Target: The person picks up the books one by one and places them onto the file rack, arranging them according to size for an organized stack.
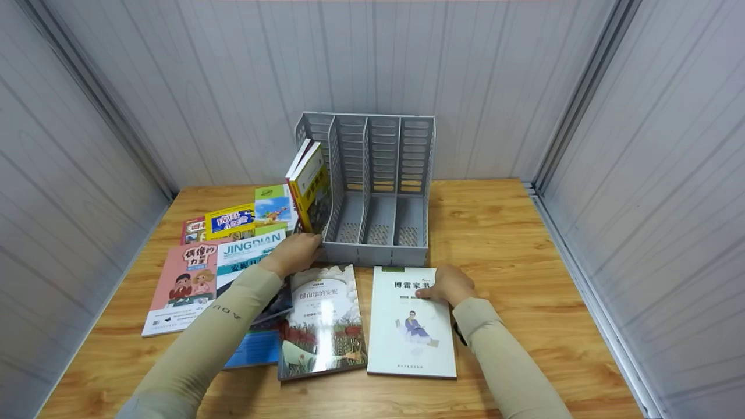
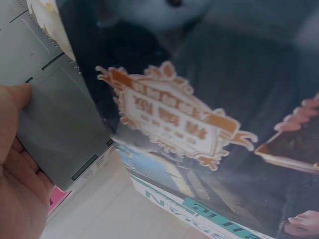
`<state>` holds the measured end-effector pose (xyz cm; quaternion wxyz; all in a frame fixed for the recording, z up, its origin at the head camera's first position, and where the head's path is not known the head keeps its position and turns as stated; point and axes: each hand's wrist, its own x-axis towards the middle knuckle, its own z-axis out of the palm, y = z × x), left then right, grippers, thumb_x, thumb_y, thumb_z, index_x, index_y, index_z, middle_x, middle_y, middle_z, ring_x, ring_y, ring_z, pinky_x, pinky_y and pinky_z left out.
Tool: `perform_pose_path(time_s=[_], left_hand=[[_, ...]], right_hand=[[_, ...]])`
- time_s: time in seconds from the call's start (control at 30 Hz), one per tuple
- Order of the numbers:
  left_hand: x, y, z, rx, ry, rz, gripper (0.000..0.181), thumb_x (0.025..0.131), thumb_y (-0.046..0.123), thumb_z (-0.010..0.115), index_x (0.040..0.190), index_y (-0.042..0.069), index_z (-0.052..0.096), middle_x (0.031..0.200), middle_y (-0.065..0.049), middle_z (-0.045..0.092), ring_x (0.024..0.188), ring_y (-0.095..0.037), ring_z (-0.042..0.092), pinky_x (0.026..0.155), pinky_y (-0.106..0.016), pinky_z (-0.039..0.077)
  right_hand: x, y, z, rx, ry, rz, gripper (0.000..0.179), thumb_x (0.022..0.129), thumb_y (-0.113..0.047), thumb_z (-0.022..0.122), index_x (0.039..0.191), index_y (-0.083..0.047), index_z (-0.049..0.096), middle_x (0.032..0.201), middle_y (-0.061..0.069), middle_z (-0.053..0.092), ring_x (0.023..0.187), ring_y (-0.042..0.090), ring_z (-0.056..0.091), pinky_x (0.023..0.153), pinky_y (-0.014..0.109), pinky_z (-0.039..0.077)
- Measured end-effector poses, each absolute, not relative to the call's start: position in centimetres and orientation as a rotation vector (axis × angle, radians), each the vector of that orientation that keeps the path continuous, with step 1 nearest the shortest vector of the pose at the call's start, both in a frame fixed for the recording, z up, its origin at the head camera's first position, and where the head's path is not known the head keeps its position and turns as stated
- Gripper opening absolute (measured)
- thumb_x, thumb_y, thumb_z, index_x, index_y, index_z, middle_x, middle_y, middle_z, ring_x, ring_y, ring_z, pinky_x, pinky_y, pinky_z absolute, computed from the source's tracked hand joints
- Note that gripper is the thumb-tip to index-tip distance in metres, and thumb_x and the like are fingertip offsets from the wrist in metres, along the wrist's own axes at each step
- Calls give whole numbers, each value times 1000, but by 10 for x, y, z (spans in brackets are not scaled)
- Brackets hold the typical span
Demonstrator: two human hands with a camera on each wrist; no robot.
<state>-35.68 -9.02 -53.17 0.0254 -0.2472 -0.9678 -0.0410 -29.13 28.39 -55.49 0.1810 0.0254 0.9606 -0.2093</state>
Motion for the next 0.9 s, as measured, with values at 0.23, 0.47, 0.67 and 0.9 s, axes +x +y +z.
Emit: perform_pose_path(time_s=[0.23, 0.47, 0.67, 0.9], left_hand=[[-359, -88, -531, -714, -3049, -114, 25, 111, 22, 62, 118, 1, 74, 112, -20, 80, 101, -42, 79, 88, -57, 64], [-360, -86, -531, -705, -3066, -81, 23, 111, 18, 61, 119, 1, 74, 112, -20, 80, 100, -40, 80, 86, -55, 65], [-360, -85, -529, -688, -3085, -58, 21, 110, 14, 61, 118, 1, 75, 110, -20, 80, 98, -40, 80, 84, -55, 66], [-358, -84, -526, -704, -3092, -64, 17, 107, 9, 64, 115, 0, 75, 111, -22, 80, 99, -42, 79, 85, -56, 65]], right_hand=[[-296, 304, -549, 127, 2657, -643, 59, 90, -38, 90, 110, 9, 61, 89, 11, 56, 81, 24, 52, 71, 35, 45], [-301, 334, -543, 225, 2583, -678, 64, 90, -27, 90, 119, 16, 55, 101, 23, 61, 93, 36, 64, 84, 49, 62], [-304, 343, -539, 278, 2547, -678, 67, 89, -26, 90, 125, 19, 56, 111, 27, 64, 100, 36, 63, 94, 55, 62], [-302, 351, -546, 235, 2543, -828, 85, 84, -25, 92, 135, 25, 47, 127, 41, 58, 117, 50, 64, 105, 60, 56]])
